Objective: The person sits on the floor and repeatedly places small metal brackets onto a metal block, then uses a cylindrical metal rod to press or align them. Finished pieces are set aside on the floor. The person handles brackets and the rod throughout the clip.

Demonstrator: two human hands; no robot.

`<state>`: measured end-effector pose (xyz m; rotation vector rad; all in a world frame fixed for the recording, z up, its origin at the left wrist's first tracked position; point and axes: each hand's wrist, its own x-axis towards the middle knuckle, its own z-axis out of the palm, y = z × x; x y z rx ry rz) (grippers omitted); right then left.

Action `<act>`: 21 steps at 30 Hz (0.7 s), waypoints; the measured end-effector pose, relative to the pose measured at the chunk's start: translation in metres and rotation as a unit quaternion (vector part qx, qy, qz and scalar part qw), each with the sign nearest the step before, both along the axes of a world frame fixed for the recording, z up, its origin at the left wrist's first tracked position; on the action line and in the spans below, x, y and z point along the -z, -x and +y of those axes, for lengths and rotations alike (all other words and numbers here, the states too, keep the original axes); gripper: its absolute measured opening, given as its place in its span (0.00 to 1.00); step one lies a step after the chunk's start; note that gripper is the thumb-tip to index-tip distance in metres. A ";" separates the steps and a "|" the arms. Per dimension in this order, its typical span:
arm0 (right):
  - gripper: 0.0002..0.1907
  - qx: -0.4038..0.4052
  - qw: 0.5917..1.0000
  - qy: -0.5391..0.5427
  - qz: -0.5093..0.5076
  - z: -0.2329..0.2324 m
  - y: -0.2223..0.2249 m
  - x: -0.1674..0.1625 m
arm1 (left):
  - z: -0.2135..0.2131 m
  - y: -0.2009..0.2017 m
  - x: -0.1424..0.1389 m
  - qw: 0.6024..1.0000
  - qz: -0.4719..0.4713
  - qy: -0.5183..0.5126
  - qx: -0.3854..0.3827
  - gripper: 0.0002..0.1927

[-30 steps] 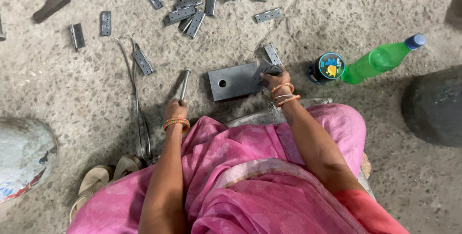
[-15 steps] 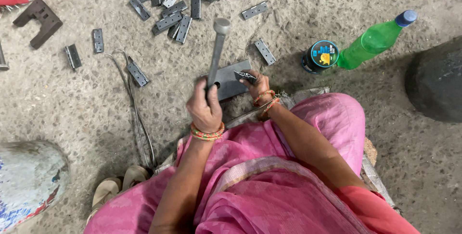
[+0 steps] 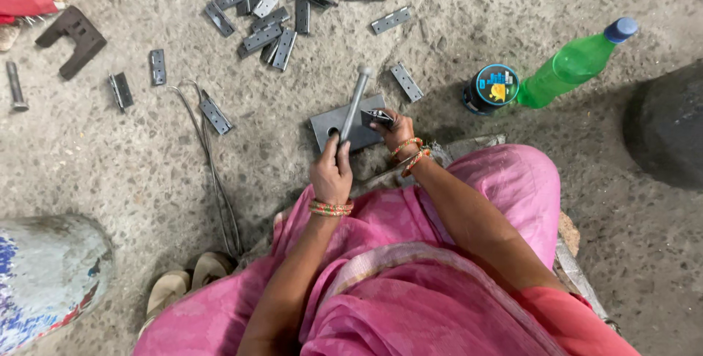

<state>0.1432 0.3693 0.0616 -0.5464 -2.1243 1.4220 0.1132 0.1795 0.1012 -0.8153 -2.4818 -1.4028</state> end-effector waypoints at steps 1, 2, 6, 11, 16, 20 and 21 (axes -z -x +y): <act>0.17 0.004 1.000 -0.003 -0.011 0.000 0.000 0.001 | -0.001 -0.002 -0.005 0.999 0.016 -0.026 0.026 0.14; 0.17 0.000 1.000 0.016 -0.005 0.000 0.000 0.001 | 0.002 -0.001 -0.009 0.997 0.033 -0.056 0.051 0.14; 0.17 -0.007 1.000 0.015 -0.018 0.002 -0.003 0.000 | 0.011 0.000 -0.004 0.992 0.073 0.048 0.093 0.15; 0.17 -0.016 0.999 -0.030 -0.005 0.001 -0.001 -0.004 | 0.004 0.005 0.016 0.985 -0.037 0.161 0.050 0.14; 0.18 -0.001 1.000 0.008 -0.014 0.000 0.003 -0.001 | -0.008 0.011 0.008 0.997 -0.033 0.075 0.014 0.12; 0.17 -0.007 1.000 -0.009 -0.010 0.001 0.000 0.003 | -0.001 0.012 0.001 0.998 0.031 -0.041 0.031 0.14; 0.17 -0.009 1.000 -0.027 0.001 0.002 -0.001 0.003 | 0.001 0.012 0.003 0.994 0.065 -0.071 0.043 0.14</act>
